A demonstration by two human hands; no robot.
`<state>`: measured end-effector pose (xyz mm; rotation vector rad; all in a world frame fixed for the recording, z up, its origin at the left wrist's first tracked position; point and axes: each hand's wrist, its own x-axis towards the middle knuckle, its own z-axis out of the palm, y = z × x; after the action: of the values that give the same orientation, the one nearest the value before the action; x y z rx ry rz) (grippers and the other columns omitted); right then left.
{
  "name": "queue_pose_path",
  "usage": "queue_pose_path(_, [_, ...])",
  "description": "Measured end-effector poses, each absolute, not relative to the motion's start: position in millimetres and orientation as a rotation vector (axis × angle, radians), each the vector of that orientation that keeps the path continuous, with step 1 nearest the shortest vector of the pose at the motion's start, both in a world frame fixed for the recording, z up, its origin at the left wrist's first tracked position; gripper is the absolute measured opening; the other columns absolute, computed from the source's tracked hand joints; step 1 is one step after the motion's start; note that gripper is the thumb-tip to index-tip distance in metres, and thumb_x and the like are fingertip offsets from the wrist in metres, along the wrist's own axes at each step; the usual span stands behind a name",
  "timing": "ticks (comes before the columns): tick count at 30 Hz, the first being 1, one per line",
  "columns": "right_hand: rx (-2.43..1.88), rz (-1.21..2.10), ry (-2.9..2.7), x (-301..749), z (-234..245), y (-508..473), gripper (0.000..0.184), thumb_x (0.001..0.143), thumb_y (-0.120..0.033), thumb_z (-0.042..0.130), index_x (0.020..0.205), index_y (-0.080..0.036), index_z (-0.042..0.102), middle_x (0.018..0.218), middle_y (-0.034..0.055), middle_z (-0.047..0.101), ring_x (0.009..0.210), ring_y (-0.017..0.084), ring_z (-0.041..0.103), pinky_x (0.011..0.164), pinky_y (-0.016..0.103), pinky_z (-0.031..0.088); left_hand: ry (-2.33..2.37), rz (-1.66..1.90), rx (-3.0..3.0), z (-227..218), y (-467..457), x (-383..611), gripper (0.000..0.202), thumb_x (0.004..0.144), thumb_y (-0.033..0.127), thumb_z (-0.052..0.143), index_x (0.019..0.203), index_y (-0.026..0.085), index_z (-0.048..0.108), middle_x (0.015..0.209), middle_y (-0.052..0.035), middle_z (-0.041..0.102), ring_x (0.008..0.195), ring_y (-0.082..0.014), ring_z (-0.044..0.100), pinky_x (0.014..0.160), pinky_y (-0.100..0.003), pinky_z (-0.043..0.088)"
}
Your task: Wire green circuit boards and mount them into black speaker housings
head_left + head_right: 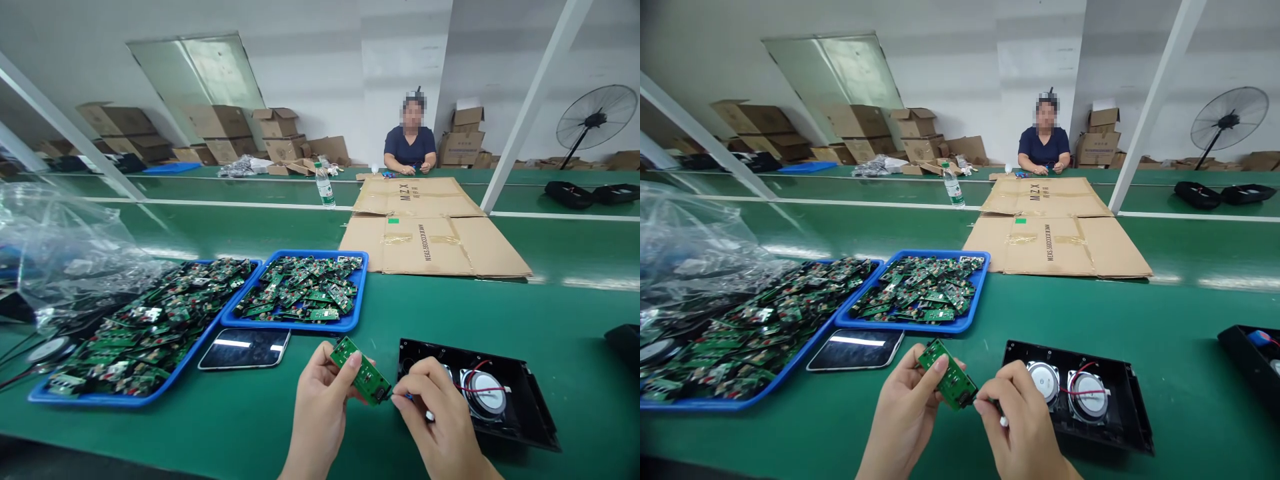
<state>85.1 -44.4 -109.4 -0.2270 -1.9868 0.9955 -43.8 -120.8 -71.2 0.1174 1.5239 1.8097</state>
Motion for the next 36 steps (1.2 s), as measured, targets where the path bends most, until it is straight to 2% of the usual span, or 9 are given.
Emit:
queue_pose_path(4, [-0.228,1.021,-2.018,84.2,-103.3,-41.9,0.014,0.096,-0.014,0.041,0.087,-0.018,0.05,0.081,0.0026,0.044,0.064,0.012,0.045,0.054,0.022,0.038,1.555,1.752,0.154,-72.6,-118.5,-43.8,0.061,0.044,0.052,0.085,0.062,0.021,0.035,0.054,0.0062,0.058,0.038,-0.0099,0.052,0.031,-0.019,0.046])
queue_pose_path(12, [-0.126,1.191,-2.108,87.4,-93.8,-37.2,0.016,0.097,-0.014,0.038,0.085,-0.018,0.047,0.081,0.0011,0.042,0.067,0.012,0.043,0.059,0.022,0.037,1.519,1.517,0.26,-78.1,-112.6,-48.1,0.043,0.059,0.047,0.071,0.065,0.021,0.036,0.051,0.0072,0.057,0.032,-0.006,0.045,0.026,-0.013,0.034])
queue_pose_path(16, [-0.115,1.247,-2.185,88.6,-89.4,-35.9,0.017,0.096,-0.013,0.036,0.083,-0.019,0.044,0.081,0.001,0.042,0.066,0.012,0.043,0.056,0.022,0.036,1.569,1.405,0.346,-80.9,-111.5,-53.0,0.044,0.06,0.049,0.07,0.063,0.022,0.035,0.039,0.0119,0.043,0.025,-0.003,0.034,0.025,-0.01,0.027])
queue_pose_path(19, [-0.108,1.205,-2.222,88.6,-87.2,-35.3,0.018,0.097,-0.015,0.035,0.082,-0.019,0.044,0.08,0.0012,0.043,0.064,0.012,0.044,0.055,0.022,0.036,1.59,1.351,0.391,-81.0,-110.4,-54.6,0.042,0.06,0.045,0.071,0.062,0.021,0.036,0.036,0.0148,0.035,0.023,-0.0017,0.031,0.025,-0.009,0.024])
queue_pose_path(25, [-0.018,1.099,-2.26,89.0,-85.4,-32.7,0.026,0.101,-0.02,0.03,0.083,-0.017,0.047,0.078,0.003,0.045,0.065,0.013,0.044,0.055,0.023,0.038,1.447,1.276,0.377,-80.5,-106.4,-51.6,0.039,0.062,0.045,0.066,0.064,0.023,0.033,0.036,0.0143,0.035,0.025,-0.0003,0.027,0.027,-0.008,0.022])
queue_pose_path(31, [0.135,0.839,-2.3,85.4,-92.0,-33.1,0.026,0.1,-0.015,0.033,0.08,-0.016,0.049,0.073,0.0018,0.048,0.061,0.013,0.044,0.053,0.024,0.037,1.43,1.048,0.466,-77.4,-99.2,-47.8,0.036,0.061,0.043,0.066,0.059,0.02,0.038,0.04,0.0125,0.032,0.036,0.0038,0.024,0.034,-0.007,0.017])
queue_pose_path(36, [0.111,0.716,-2.341,84.4,-88.8,-32.4,0.029,0.102,-0.034,0.035,0.087,-0.015,0.05,0.077,0.0036,0.056,0.066,0.015,0.052,0.055,0.026,0.04,1.469,0.916,0.588,-73.0,-101.1,-51.3,0.026,0.06,0.031,0.067,0.061,0.018,0.044,0.042,0.0111,0.036,0.042,0.0036,0.027,0.038,-0.007,0.016])
